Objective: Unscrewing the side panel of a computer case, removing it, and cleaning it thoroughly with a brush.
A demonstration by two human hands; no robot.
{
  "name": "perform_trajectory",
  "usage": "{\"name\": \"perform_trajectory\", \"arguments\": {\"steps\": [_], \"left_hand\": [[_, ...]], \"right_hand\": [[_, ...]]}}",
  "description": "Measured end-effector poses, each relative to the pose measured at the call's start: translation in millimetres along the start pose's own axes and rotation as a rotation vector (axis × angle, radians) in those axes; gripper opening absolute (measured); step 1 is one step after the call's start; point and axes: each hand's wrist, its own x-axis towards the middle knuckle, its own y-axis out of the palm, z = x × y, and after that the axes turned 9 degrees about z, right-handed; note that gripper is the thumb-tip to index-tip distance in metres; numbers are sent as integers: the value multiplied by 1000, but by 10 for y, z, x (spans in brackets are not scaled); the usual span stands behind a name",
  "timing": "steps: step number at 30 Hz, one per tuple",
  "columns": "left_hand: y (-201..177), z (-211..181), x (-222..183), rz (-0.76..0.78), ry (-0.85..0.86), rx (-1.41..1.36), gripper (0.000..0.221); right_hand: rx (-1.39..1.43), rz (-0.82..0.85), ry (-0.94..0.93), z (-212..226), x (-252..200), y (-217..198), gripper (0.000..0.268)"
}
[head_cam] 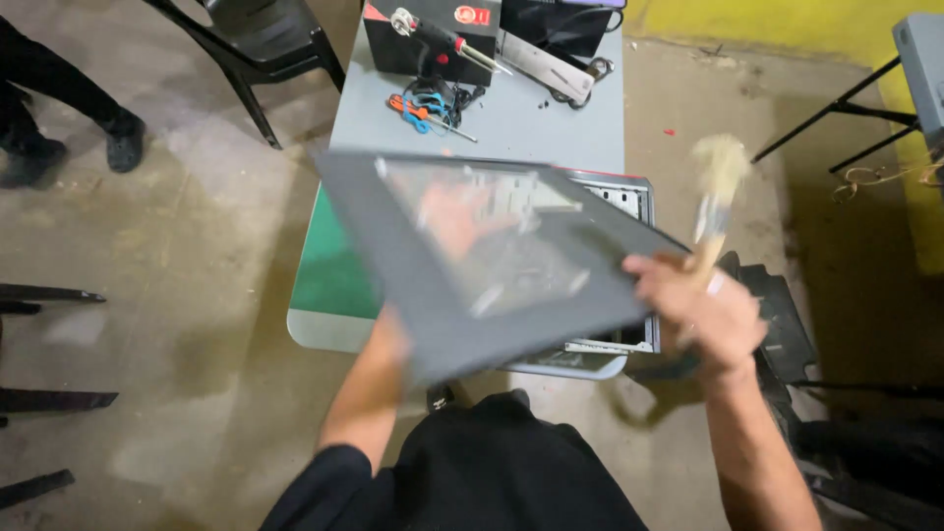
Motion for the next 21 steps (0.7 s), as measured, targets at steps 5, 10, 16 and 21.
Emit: {"name": "perform_trajectory", "arguments": {"steps": [5, 10, 16, 21], "left_hand": [[1011, 501, -207, -180, -14, 484, 79], [1167, 434, -306, -139, -111, 227, 114], [1234, 96, -427, -255, -358, 403, 89], [1493, 331, -279, -602, -412, 814, 59]], "right_hand": [[-277, 81, -615, 36, 30, 63, 18], [-294, 139, -639, -403, -223, -36, 17], [-387, 318, -767, -684, -239, -253, 14], [-621, 572, -766, -1248, -620, -478, 40]]}}
